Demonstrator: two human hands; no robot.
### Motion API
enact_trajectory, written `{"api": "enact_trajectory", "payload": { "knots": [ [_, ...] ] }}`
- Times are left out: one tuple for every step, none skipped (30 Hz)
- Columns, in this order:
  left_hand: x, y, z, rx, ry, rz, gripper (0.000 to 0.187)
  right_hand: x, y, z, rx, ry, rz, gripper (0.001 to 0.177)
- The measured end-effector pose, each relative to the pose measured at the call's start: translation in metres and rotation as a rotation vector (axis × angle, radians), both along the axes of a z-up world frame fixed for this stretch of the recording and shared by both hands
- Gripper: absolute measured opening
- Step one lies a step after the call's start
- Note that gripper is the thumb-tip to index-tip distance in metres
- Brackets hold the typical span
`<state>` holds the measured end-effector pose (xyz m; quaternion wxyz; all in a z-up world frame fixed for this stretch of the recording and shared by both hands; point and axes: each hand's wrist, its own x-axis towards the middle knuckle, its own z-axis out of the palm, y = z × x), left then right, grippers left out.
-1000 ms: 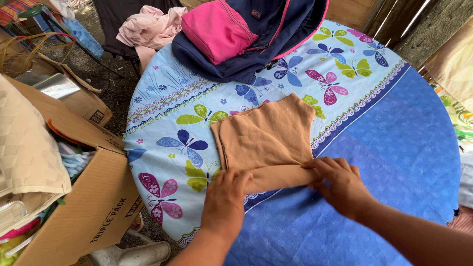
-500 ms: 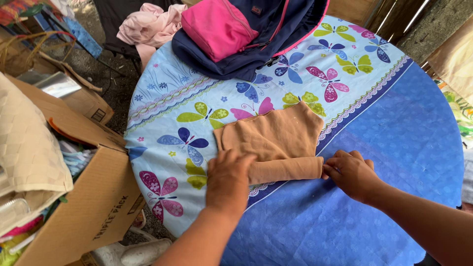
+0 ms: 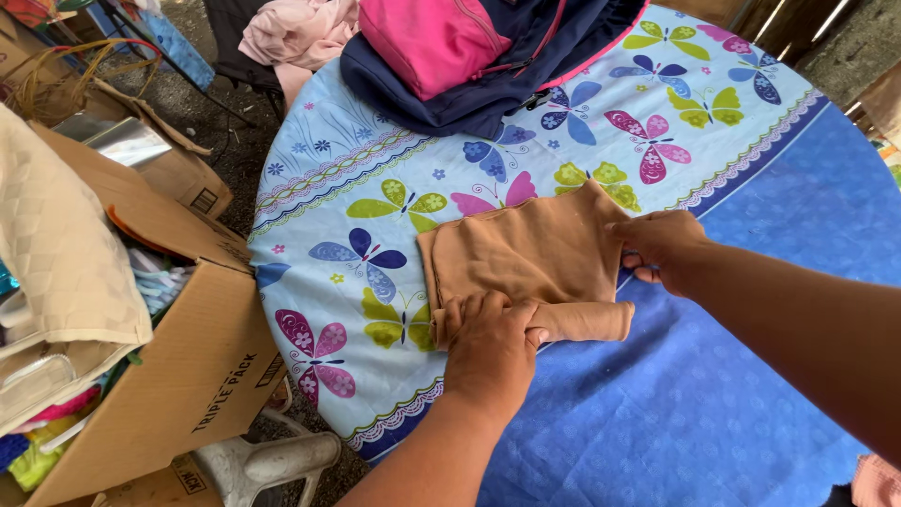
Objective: The person places toiletries, a hairbrush, and two watches into a pink pouch attached to a blue backpack, then zips the pouch closed. The person then folds a pair of beige shorts and a yellow shirt on the table.
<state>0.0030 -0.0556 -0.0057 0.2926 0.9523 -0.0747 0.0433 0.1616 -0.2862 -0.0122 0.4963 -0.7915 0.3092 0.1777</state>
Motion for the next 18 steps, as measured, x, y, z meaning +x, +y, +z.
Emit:
{"api": "enact_trajectory", "payload": {
  "knots": [
    [0.001,0.000,0.001,0.002,0.005,0.003,0.032,-0.001,0.003,0.004,-0.027,-0.085,0.005,0.027],
    [0.000,0.000,0.003,0.002,0.010,0.005,0.032,-0.005,0.008,0.007,-0.055,-0.170,0.010,0.027],
    [0.000,0.001,0.003,-0.004,0.029,0.008,0.032,-0.009,0.014,0.009,-0.083,-0.255,0.016,0.026],
    [-0.001,0.001,0.004,-0.010,0.048,0.008,0.032,-0.014,0.019,0.011,-0.182,-0.370,0.102,0.025],
    [-0.001,0.001,0.004,-0.016,0.066,0.008,0.032,-0.020,0.026,0.010,-0.281,-0.485,0.189,0.024],
    [-0.001,0.001,0.005,-0.006,0.054,0.007,0.032,-0.026,0.033,0.010,-0.380,-0.600,0.274,0.023],
    [-0.001,0.000,0.006,0.003,0.042,0.006,0.031,-0.030,0.041,0.007,-0.383,-0.609,0.350,0.024],
    [-0.001,0.000,0.007,0.013,0.031,0.006,0.031,-0.035,0.051,0.004,-0.384,-0.617,0.428,0.025],
    [-0.002,0.000,0.007,0.013,0.032,0.007,0.032,-0.039,0.056,0.001,-0.385,-0.624,0.506,0.027],
    [-0.002,0.000,0.008,0.013,0.032,0.011,0.032,-0.041,0.060,0.000,-0.338,-0.620,0.722,0.028],
    [-0.001,0.001,0.009,0.013,0.031,0.015,0.033,-0.040,0.064,0.000,-0.289,-0.608,0.939,0.030],
    [-0.001,0.001,0.010,0.026,0.043,0.015,0.033,-0.039,0.065,0.000,-0.235,-0.588,1.154,0.033],
    [-0.001,0.001,0.010,0.040,0.054,0.016,0.033,-0.037,0.063,0.001,-0.201,-0.532,1.167,0.033],
    [0.000,0.001,0.011,0.051,0.066,0.015,0.033,-0.034,0.060,0.004,-0.169,-0.474,1.179,0.033],
    [0.001,0.001,0.012,0.050,0.052,0.010,0.034,-0.030,0.056,0.007,-0.137,-0.417,1.190,0.034],
    [0.001,0.001,0.012,0.049,0.039,0.005,0.034,-0.028,0.052,0.011,-0.140,-0.355,1.132,0.035],
    [0.002,0.002,0.013,0.049,0.026,-0.001,0.034,-0.027,0.045,0.016,-0.142,-0.293,1.073,0.036],
    [0.002,0.002,0.015,0.068,0.053,-0.003,0.033,-0.028,0.039,0.020,-0.144,-0.231,1.013,0.038]
  ]
}}
